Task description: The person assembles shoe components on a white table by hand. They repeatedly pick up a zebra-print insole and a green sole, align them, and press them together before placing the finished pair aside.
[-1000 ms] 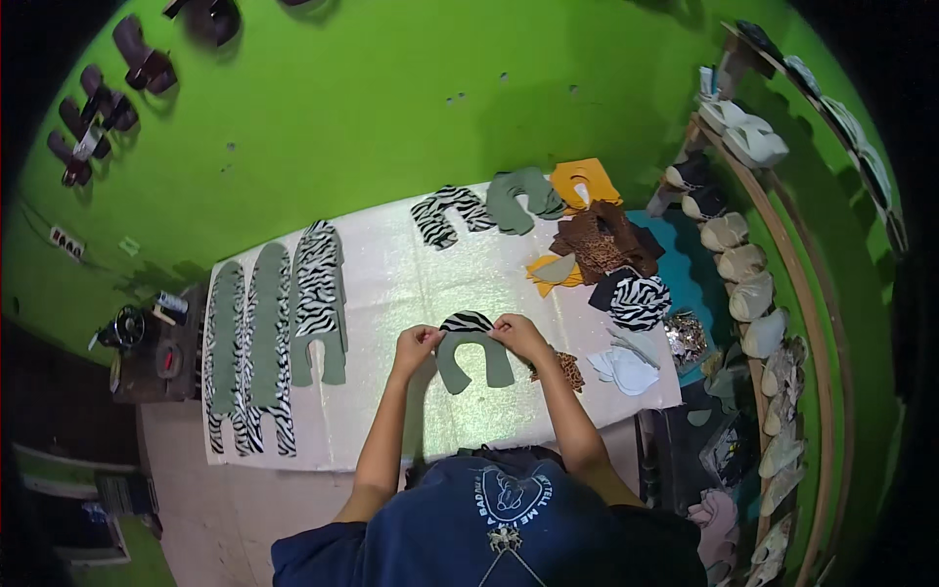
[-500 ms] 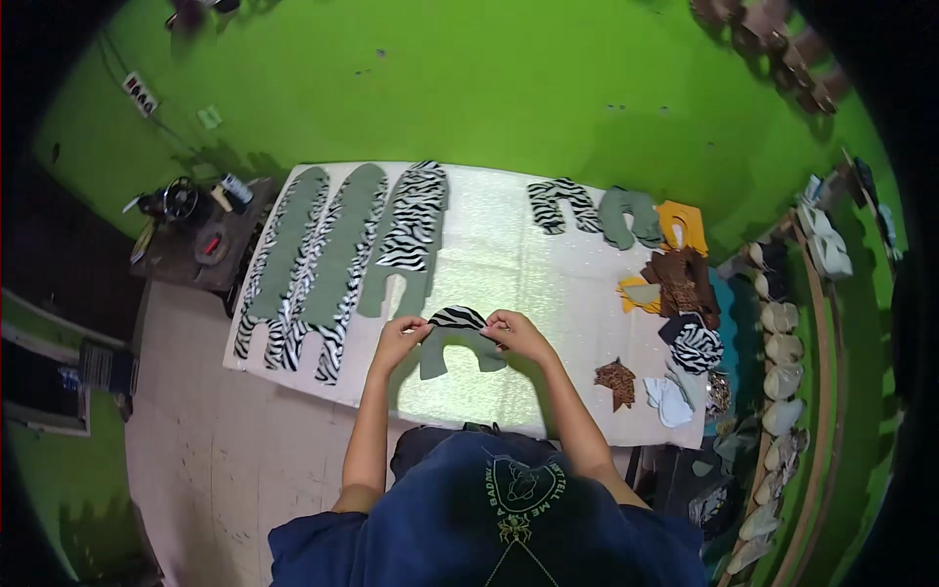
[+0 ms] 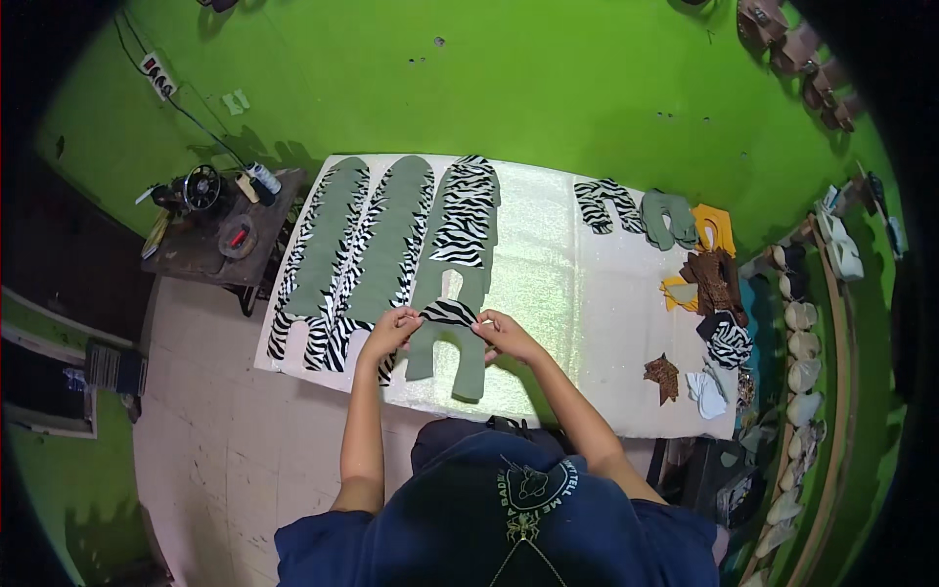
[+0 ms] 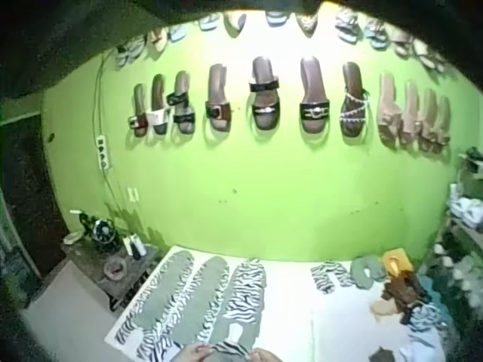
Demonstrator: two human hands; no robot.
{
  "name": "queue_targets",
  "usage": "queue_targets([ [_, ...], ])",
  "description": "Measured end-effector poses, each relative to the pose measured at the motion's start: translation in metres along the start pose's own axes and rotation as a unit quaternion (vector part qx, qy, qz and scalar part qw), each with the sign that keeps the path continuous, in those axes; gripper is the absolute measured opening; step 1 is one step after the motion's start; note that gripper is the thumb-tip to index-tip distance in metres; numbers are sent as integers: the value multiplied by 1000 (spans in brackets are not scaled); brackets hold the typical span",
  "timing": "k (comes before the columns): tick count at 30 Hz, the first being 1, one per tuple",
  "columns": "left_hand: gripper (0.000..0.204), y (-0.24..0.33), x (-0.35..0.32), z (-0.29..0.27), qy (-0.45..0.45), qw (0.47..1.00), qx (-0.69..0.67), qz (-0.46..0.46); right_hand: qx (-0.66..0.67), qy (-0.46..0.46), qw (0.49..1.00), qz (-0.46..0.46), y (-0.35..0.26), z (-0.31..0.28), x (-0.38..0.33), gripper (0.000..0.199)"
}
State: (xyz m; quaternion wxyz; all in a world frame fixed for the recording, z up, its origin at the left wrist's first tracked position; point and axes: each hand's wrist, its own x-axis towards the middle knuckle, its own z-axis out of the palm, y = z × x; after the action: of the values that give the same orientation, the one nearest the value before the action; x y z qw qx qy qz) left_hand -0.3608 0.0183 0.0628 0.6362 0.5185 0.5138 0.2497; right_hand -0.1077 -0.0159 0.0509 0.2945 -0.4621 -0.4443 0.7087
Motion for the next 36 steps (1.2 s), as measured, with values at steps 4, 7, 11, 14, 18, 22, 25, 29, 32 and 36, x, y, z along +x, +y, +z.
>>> queue_targets([
  [4,18,-5,20,-5,-17,1000,-5,-20,-12,43,999,-5,14,0,14,21],
  [7,18,-15,35,-15,-31,999,15,-1,-38,63,997,-3,15,0,25,19],
  [11,20,-14,49,-17,-20,999,32,22,-71,82,994,-28,14,-7,36,15],
  [14,20,-17,63,-22,-15,992,77,101,-149,111,979,-81,16,-18,47,14],
  [18,20,-14,77,-26,-8,977,141,162,-216,139,959,-118,14,-27,59,14],
  [22,21,-6,92,-30,6,968,192,164,-217,157,957,-110,11,-32,68,15],
  [25,22,-8,108,-37,14,959,196,203,-250,171,947,-104,3,-33,75,17],
  [29,22,-8,131,-41,-22,982,115,151,-255,196,940,-117,1,-39,88,18],
  [32,21,-4,143,-37,-3,971,169,171,-291,231,922,-110,1,-46,94,19],
  [36,23,-7,156,-35,11,968,197,158,-287,243,921,-96,2,-51,102,20],
])
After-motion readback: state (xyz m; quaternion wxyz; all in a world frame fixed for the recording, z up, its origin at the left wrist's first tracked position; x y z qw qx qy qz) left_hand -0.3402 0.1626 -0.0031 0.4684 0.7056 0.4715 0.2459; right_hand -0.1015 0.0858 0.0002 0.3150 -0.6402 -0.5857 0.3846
